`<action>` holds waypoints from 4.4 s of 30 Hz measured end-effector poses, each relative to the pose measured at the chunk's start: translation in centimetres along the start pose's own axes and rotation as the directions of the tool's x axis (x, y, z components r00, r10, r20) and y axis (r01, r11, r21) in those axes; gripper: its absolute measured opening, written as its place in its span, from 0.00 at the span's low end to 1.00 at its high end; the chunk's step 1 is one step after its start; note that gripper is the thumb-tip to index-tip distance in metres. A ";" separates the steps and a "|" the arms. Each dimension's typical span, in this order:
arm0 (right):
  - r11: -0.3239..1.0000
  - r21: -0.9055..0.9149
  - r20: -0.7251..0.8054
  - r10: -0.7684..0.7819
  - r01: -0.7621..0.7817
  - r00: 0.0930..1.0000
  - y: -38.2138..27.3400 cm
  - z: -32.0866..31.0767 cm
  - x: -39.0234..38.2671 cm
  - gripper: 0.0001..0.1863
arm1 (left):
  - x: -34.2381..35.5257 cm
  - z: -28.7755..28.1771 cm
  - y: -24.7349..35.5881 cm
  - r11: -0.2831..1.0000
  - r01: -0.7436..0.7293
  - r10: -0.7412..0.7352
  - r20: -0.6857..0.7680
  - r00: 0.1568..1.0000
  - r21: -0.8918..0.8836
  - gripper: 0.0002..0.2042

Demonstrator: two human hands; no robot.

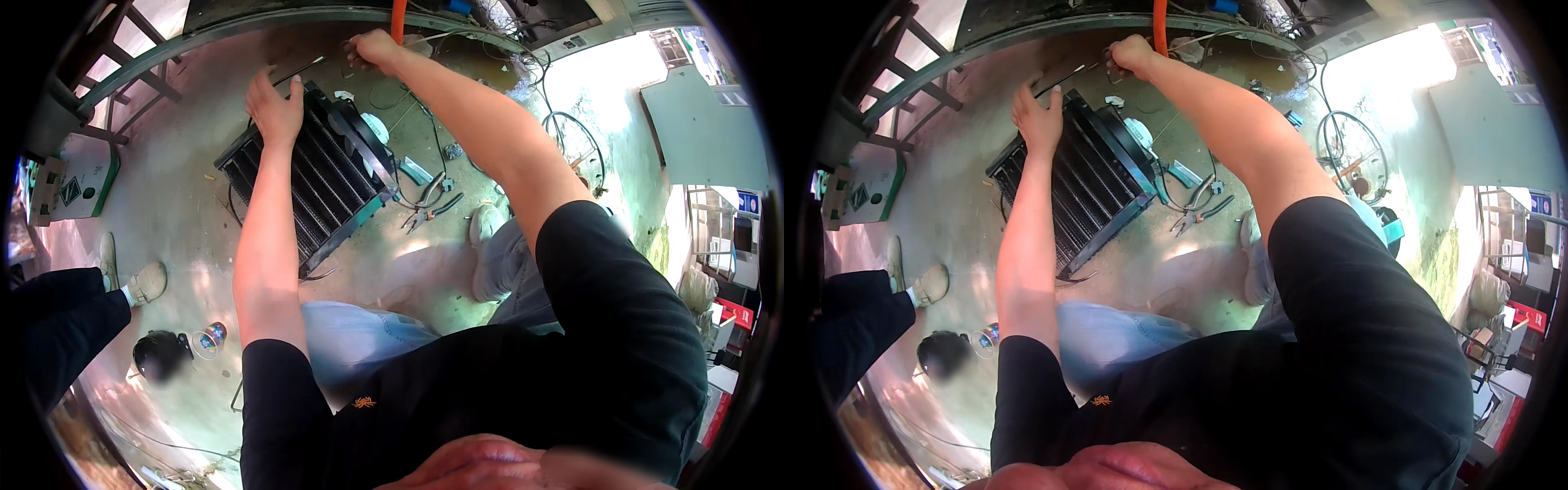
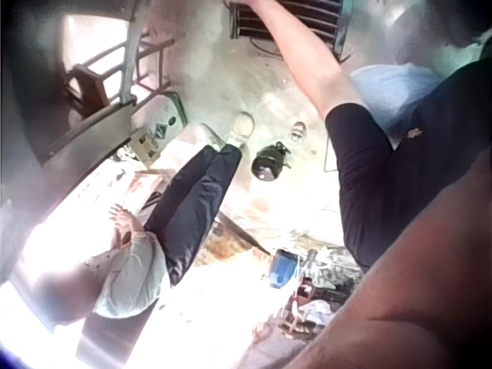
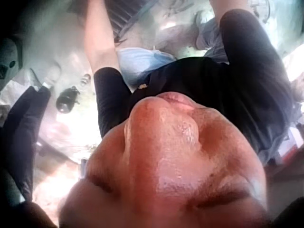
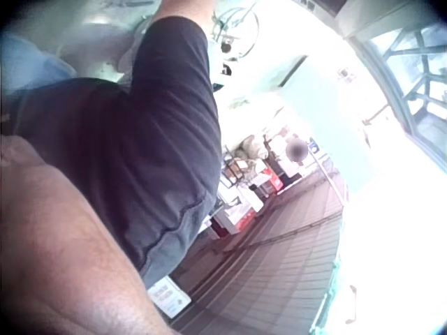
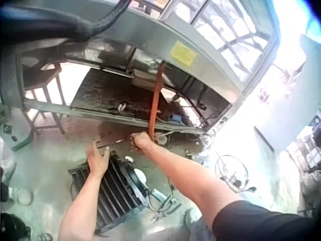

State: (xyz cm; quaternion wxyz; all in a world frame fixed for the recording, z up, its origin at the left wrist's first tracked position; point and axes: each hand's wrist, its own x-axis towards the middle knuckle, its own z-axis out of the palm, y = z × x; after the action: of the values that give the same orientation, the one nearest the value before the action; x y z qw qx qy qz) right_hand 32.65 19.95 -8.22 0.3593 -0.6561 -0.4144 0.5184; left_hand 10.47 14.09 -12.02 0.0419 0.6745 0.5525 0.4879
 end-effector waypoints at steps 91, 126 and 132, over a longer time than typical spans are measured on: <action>0.970 -0.234 0.697 0.214 -0.065 0.685 -4.4 -11.1 6.1 0.12 | -11.3 3.9 36.3 -0.204 0.977 0.214 0.971 0.109 -0.065 0.09; 0.980 -0.199 0.791 0.152 0.015 0.593 -1.5 -7.9 3.6 0.09 | -1.8 1.0 14.2 0.872 0.171 -0.250 0.117 0.961 0.459 0.16; 0.977 -0.197 0.732 0.093 0.079 0.675 -1.3 -6.7 4.1 0.11 | 0.1 2.9 7.7 0.775 -0.006 -0.114 0.149 0.982 0.633 0.25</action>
State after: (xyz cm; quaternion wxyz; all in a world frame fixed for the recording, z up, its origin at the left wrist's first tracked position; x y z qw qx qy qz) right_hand 39.45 23.99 -7.24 0.0876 -0.4272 -0.5742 0.6929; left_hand 17.93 12.62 -8.95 -0.1228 0.6744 0.6969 0.2109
